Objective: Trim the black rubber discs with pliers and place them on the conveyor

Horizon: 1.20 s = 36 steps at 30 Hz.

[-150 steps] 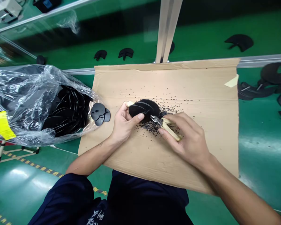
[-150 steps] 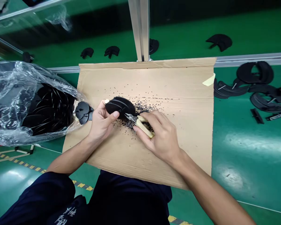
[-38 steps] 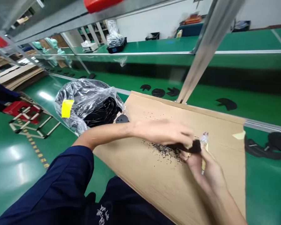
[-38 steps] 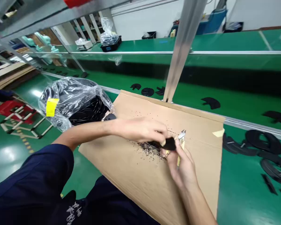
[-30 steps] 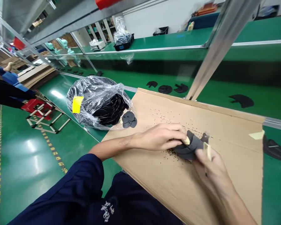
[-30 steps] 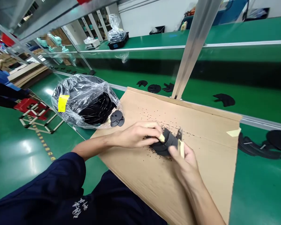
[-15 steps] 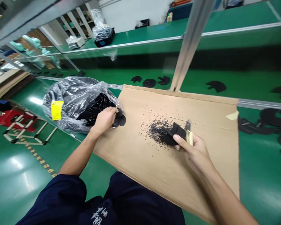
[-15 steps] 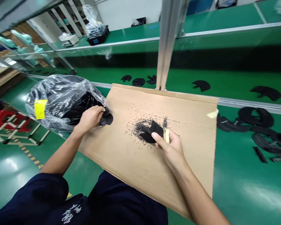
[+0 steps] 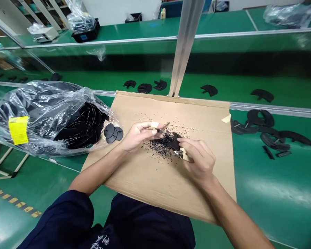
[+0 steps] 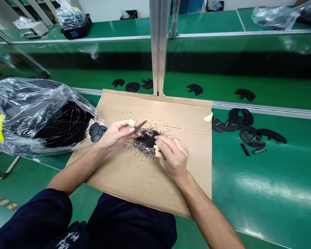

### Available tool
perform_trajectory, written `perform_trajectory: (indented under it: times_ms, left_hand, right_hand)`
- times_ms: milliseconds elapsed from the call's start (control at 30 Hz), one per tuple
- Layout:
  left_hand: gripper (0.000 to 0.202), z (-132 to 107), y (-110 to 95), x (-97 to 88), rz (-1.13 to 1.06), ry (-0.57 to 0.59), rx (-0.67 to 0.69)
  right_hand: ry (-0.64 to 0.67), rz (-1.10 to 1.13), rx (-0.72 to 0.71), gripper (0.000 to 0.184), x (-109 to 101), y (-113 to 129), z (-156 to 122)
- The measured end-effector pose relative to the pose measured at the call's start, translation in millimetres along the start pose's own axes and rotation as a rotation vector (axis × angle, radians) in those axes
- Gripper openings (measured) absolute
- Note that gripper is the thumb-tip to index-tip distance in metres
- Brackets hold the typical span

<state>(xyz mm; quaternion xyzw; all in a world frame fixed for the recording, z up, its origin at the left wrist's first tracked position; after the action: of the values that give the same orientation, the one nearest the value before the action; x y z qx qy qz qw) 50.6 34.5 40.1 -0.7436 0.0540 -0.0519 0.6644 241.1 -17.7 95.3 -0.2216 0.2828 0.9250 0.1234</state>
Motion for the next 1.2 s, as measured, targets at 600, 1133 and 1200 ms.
perform_trajectory:
  times_ms: [600,1133,1200]
  left_hand:
    - [0.059,-8,34,12.3,0.036,0.052,-0.037]
    - [0.056,-18,20,22.4,0.061,0.089,0.115]
    - [0.055,-22,19,26.8,0.11,0.094,0.152]
  right_hand:
    - [0.117,-0.137,-0.077,0.021,15,4,-14]
    - [-0.158,0.416,0.593,0.023,9,-38,-13]
    - [-0.092,0.592,0.829,0.032,22,-48,-19]
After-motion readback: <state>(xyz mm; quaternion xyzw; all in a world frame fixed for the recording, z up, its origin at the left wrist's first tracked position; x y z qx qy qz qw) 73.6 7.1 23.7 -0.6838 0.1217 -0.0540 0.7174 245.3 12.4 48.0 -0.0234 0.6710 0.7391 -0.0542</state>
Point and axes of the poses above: each hand's wrist, its own z-axis towards the middle knuckle, its own x-axis out of the palm, y = z × x, the point moved 8 cm from there along z, towards the middle knuckle, and after that the axes turned 15 degrees about z, right-handed, at the moved point
